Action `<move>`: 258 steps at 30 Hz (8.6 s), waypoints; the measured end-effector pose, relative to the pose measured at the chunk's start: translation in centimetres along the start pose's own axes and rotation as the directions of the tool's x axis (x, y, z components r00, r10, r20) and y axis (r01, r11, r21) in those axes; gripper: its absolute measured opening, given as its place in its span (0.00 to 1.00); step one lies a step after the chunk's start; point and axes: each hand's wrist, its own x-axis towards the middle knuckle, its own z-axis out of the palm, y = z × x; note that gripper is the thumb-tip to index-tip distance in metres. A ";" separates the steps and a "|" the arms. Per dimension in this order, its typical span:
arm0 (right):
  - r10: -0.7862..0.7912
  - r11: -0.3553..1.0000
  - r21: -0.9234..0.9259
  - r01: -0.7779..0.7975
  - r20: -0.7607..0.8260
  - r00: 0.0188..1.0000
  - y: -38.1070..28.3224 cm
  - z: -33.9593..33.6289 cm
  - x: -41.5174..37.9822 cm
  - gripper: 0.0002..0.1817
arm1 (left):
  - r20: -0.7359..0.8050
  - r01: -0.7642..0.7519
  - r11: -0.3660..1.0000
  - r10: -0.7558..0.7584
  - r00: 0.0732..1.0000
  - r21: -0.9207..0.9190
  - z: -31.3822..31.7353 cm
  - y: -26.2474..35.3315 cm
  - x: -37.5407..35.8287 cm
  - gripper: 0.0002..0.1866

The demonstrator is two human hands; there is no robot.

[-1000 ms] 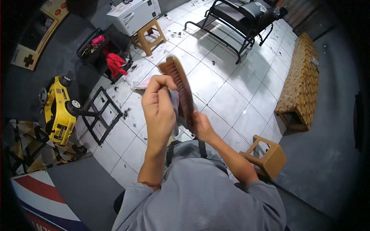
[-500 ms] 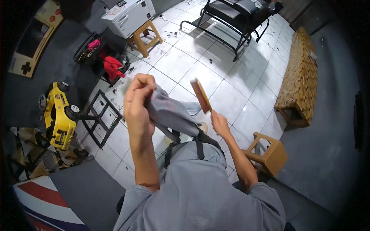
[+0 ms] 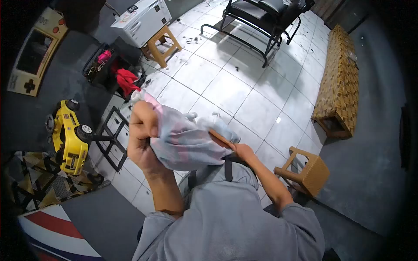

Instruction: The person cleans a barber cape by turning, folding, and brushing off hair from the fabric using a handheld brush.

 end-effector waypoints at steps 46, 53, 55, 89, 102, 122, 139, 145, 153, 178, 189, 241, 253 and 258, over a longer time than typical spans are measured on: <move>-0.235 0.055 0.914 0.402 -0.379 0.895 -14.0 -14.4 -0.9 0.19 | 0.219 0.467 0.464 -0.846 0.487 0.753 -0.1 1.7 -0.2 0.13; -0.208 0.229 0.807 0.545 -0.506 0.837 -17.1 -19.5 -5.1 0.10 | 0.026 0.269 0.453 -0.546 0.837 0.850 -2.5 1.4 -0.9 0.32; -0.203 0.281 0.729 0.624 -0.591 0.781 -18.4 -19.6 -6.1 0.10 | -0.032 0.306 0.460 -0.513 0.858 0.834 -2.7 1.4 -0.8 0.39; 0.248 0.852 0.513 -0.102 -0.225 0.942 3.8 -3.8 -0.5 0.24 | 0.292 -0.129 0.480 -0.282 0.914 0.868 -0.6 0.7 2.1 0.18; -0.416 0.669 0.570 0.476 -0.244 0.876 -10.7 -8.5 -1.4 0.21 | 0.317 -0.338 0.412 0.122 0.941 0.846 -2.1 -0.3 1.4 0.13; -0.403 0.390 0.664 0.638 -0.500 0.766 -20.1 -17.0 -7.0 0.26 | -0.166 0.095 0.786 0.009 0.986 0.611 -0.5 -2.2 0.5 0.18; 0.286 0.788 0.590 -0.177 -0.096 0.954 3.5 -1.1 1.1 0.25 | -0.232 0.028 0.931 0.062 0.971 0.365 -1.7 1.8 1.9 0.24; -0.094 0.214 0.875 0.433 -0.423 0.901 -15.2 -15.3 -5.7 0.22 | -0.031 -0.015 0.913 0.030 0.999 0.407 -2.1 -0.2 1.7 0.28; -0.402 0.739 0.329 0.588 -0.485 0.777 -12.3 -5.8 -0.3 0.17 | -0.228 -0.108 0.824 0.275 0.934 0.556 0.9 0.1 2.6 0.33; -0.476 0.482 0.634 0.604 -0.389 0.788 -17.7 -14.1 -4.4 0.21 | -0.193 -0.038 0.933 0.114 0.975 0.357 3.0 -0.8 1.5 0.23; 0.125 0.990 -0.067 -0.122 0.041 0.991 6.1 1.2 0.3 0.24 | -0.149 -0.136 0.846 0.245 0.958 0.516 1.4 2.3 3.2 0.15; -0.046 0.996 0.070 0.055 -0.118 0.992 3.0 -3.5 1.2 0.22 | 0.389 -0.118 0.990 0.140 0.911 -0.080 -1.1 3.3 2.2 0.19; -0.497 0.644 0.703 0.300 0.087 0.863 -15.2 -14.5 -4.0 0.21 | 0.651 0.127 0.991 -0.076 0.756 -0.033 -0.3 2.8 2.9 0.25; 0.037 0.989 -0.142 -0.034 0.015 0.999 -1.6 -4.2 0.1 0.27 | 0.540 0.117 0.964 0.032 0.841 -0.239 -0.9 4.2 2.4 0.23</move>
